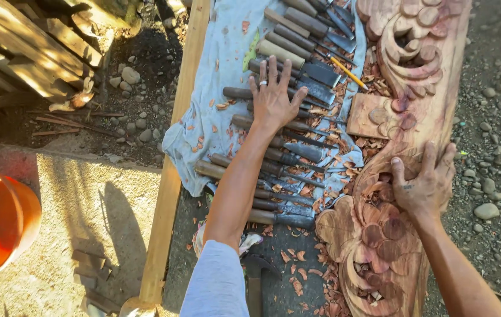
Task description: Manually carving intricate floral designs into a large piece of wood using various chisels and a mallet.
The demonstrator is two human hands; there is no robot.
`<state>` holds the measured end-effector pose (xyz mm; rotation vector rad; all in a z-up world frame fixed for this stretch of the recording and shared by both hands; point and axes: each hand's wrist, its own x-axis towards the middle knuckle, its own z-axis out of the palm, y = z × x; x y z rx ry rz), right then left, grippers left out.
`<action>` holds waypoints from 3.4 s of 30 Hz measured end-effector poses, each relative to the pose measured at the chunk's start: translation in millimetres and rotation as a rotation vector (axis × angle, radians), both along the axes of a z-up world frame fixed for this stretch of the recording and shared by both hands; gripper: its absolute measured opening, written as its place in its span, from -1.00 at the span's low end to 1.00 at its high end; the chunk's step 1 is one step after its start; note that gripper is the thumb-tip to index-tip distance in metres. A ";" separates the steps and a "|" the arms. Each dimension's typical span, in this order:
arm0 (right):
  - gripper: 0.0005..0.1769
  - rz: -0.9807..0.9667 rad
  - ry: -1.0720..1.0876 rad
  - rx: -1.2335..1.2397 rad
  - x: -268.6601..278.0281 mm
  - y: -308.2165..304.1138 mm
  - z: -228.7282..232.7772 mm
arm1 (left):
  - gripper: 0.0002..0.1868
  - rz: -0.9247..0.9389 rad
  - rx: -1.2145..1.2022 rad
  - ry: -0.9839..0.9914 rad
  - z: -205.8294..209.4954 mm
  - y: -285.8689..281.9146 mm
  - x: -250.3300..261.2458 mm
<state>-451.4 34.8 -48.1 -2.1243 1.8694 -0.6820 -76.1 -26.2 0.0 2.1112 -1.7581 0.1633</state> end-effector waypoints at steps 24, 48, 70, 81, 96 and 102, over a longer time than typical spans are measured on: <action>-0.09 -0.009 0.002 -0.010 0.6 -1.6 1.1 | 0.02 0.091 0.143 -0.033 -17.8 -15.1 -20.4; -0.09 -0.008 0.014 0.012 -0.3 -0.8 0.5 | 0.12 0.113 0.175 -0.011 -22.1 -29.3 -25.2; -0.17 0.099 0.070 -0.019 -26.3 -3.1 -40.1 | -0.57 0.199 0.078 0.465 18.0 276.2 177.4; -0.16 0.065 0.034 0.009 -13.7 0.6 -18.6 | -0.45 0.244 -0.031 0.215 -0.4 253.7 93.8; -0.18 0.054 0.073 -0.001 -17.2 -1.9 -28.5 | -0.54 0.243 0.070 0.495 -4.3 228.7 75.4; -0.17 0.055 0.063 0.024 -15.6 -0.5 -21.0 | -0.60 0.072 -0.075 1.088 -22.5 232.4 85.2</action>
